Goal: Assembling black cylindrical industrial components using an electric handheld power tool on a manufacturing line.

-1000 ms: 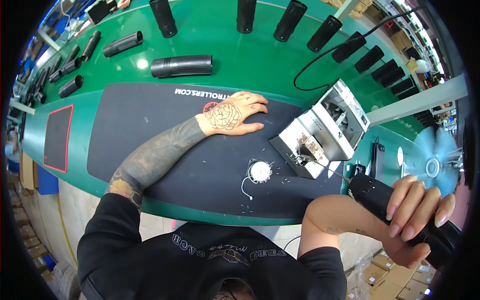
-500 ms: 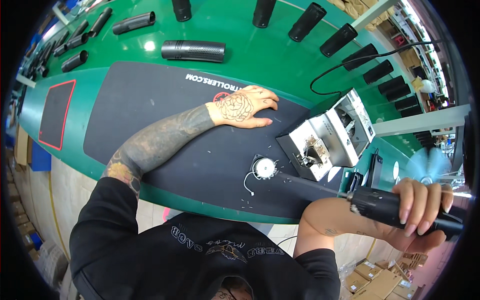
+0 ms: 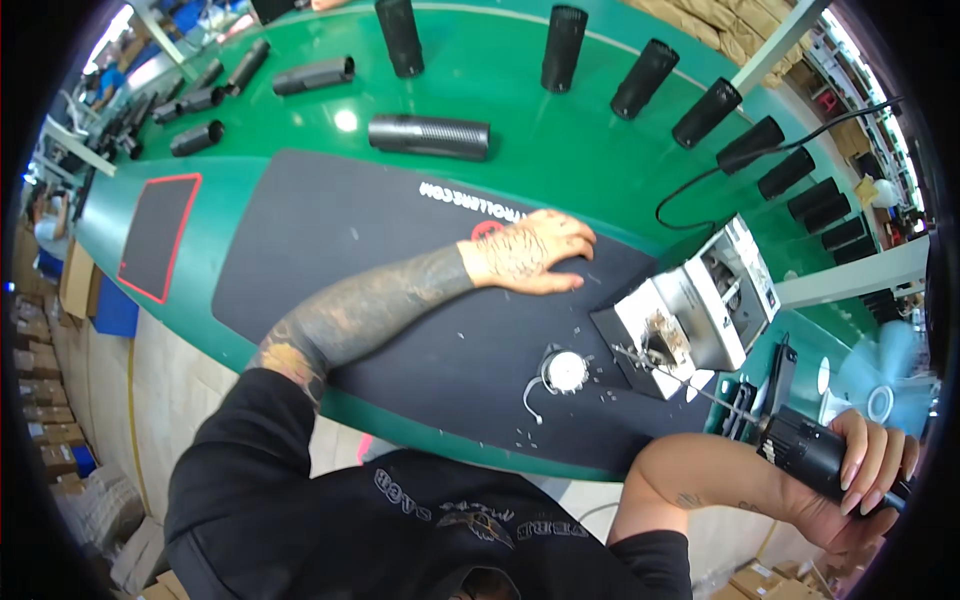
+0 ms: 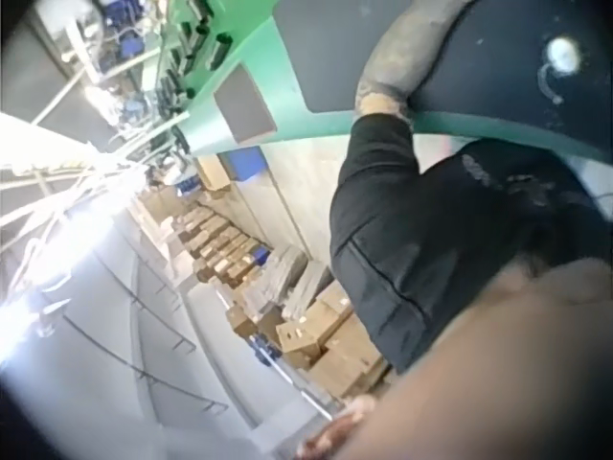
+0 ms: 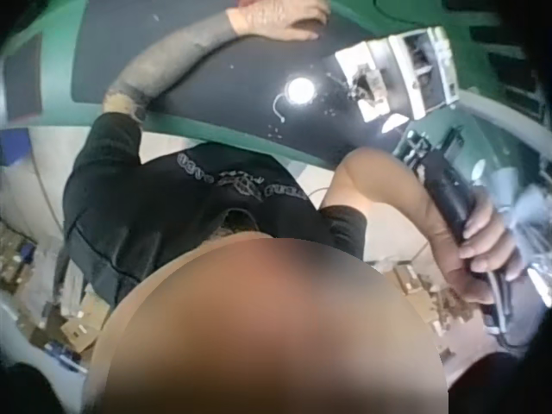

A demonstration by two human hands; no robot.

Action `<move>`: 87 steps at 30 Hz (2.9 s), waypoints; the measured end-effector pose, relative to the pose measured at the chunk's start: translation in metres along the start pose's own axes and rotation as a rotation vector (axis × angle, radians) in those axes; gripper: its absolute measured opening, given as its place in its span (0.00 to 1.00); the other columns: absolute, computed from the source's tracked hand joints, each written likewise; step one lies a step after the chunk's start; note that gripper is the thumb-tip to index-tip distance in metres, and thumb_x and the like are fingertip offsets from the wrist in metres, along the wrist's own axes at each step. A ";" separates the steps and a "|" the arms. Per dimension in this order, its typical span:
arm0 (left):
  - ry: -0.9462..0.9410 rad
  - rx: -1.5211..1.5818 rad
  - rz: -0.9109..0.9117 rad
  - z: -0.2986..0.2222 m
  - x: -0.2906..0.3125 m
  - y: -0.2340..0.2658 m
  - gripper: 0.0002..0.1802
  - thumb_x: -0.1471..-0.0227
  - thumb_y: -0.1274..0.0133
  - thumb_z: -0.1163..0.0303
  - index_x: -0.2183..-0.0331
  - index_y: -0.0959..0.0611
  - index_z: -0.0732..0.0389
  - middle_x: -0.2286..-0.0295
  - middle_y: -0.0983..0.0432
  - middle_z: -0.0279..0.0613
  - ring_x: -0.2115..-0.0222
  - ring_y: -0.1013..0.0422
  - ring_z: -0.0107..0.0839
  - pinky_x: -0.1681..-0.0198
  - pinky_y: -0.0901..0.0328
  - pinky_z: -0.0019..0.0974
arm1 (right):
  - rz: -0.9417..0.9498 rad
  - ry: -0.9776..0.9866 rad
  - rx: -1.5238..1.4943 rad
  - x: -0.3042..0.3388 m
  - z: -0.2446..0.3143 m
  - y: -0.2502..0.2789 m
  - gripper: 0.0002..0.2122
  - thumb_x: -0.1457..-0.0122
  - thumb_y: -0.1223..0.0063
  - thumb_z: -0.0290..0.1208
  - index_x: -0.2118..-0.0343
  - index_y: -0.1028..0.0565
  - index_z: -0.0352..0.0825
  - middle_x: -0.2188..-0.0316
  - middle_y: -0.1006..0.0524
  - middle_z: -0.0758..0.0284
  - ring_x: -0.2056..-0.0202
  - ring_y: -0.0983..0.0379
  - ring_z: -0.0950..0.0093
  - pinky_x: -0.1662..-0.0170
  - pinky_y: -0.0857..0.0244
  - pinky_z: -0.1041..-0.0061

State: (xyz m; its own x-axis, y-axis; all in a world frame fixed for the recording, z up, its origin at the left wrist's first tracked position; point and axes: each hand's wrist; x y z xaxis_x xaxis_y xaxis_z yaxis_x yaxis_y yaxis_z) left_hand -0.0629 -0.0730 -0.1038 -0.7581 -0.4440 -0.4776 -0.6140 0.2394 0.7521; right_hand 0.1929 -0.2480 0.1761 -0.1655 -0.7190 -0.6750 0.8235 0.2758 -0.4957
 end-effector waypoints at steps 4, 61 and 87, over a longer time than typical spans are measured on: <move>0.131 0.338 -0.150 -0.016 -0.017 0.026 0.23 0.50 0.46 0.65 0.51 0.30 0.53 0.50 0.35 0.39 0.60 0.30 0.32 0.55 0.36 0.36 | -0.053 0.065 0.040 -0.001 0.017 -0.013 0.17 0.55 0.44 0.27 0.64 0.38 0.35 0.81 0.32 0.75 0.85 0.37 0.85 0.73 0.41 0.84; -0.033 0.190 0.028 -0.019 -0.031 0.048 0.11 0.51 0.52 0.70 0.62 0.25 0.54 0.54 0.32 0.34 0.55 0.34 0.34 0.51 0.42 0.39 | 0.126 0.126 0.209 -0.023 0.009 -0.029 0.16 0.45 0.48 0.36 0.57 0.37 0.36 0.79 0.31 0.71 0.82 0.34 0.80 0.73 0.40 0.81; -0.037 0.165 0.029 -0.016 -0.034 0.045 0.10 0.51 0.51 0.71 0.63 0.24 0.56 0.56 0.31 0.34 0.57 0.33 0.33 0.53 0.41 0.38 | 0.222 0.022 0.129 -0.036 -0.007 -0.046 0.16 0.46 0.45 0.34 0.58 0.37 0.36 0.79 0.31 0.71 0.81 0.33 0.81 0.72 0.39 0.82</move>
State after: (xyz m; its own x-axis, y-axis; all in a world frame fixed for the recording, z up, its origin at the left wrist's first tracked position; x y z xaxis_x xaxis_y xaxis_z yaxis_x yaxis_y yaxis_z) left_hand -0.0612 -0.0603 -0.0463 -0.7818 -0.4038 -0.4751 -0.6171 0.3920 0.6823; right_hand 0.1574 -0.2304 0.2200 0.0165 -0.6351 -0.7723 0.9032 0.3409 -0.2610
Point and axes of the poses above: each hand's wrist, its own x-axis away from the middle knuckle, its own y-axis out of the back of the hand, z = x × y
